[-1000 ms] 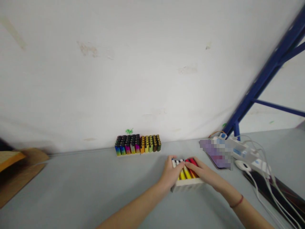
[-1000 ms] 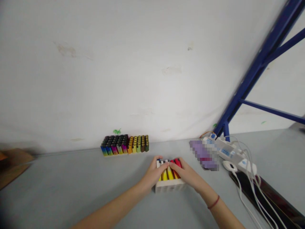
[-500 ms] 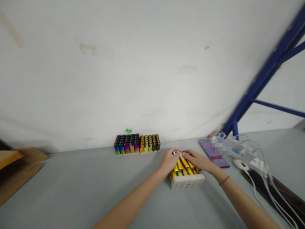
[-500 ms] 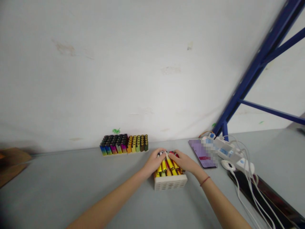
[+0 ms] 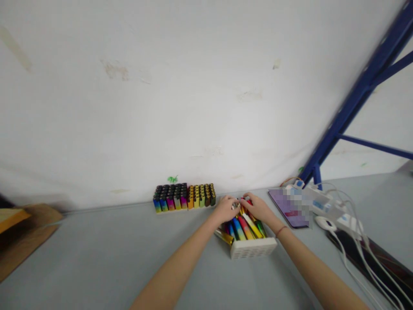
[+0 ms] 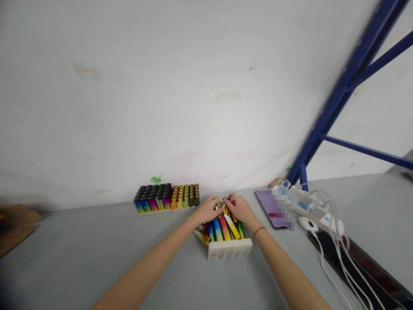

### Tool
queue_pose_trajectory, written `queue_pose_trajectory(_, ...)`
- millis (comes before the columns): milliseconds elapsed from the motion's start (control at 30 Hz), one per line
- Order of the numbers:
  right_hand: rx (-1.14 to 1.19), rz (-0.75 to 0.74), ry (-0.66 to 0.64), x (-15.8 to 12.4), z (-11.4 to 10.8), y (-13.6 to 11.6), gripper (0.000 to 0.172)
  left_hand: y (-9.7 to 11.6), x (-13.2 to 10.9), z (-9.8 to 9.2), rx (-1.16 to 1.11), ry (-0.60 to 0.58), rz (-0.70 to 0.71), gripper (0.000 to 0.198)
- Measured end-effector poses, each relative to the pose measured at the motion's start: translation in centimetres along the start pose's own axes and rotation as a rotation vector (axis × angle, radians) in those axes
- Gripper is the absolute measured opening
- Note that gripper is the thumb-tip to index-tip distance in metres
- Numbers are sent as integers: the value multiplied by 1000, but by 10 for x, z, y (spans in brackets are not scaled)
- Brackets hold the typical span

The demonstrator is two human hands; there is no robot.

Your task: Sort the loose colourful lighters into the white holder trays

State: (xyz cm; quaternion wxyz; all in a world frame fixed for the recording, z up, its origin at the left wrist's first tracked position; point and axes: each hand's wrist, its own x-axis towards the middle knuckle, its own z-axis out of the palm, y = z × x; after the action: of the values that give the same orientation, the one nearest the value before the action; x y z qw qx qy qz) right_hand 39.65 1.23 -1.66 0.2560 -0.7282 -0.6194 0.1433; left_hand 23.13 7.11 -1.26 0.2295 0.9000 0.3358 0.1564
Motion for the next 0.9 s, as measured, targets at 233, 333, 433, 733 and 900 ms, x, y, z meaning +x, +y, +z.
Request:
queue_pose_trajectory(233,-138,-160,143,10,5,7,28,-7,9,11,227,113,89,29)
queue_pose_trajectory(333,-65,-303,141,7,4,18,30,-17,1,11,274,138,254,31)
queue_pose_trajectory(433,-1,-349,97,4,8,28,39,-26,-4,14,329,87,360,34)
queue_pose_trajectory(733,-10,-302,-22,-6,-4,34,55,-18,1,-5,360,111,409,35)
queue_pose_trajectory(900,-93,-275,-193,-12,-9,41,54,-36,-28,-21,289,-7,567,32)
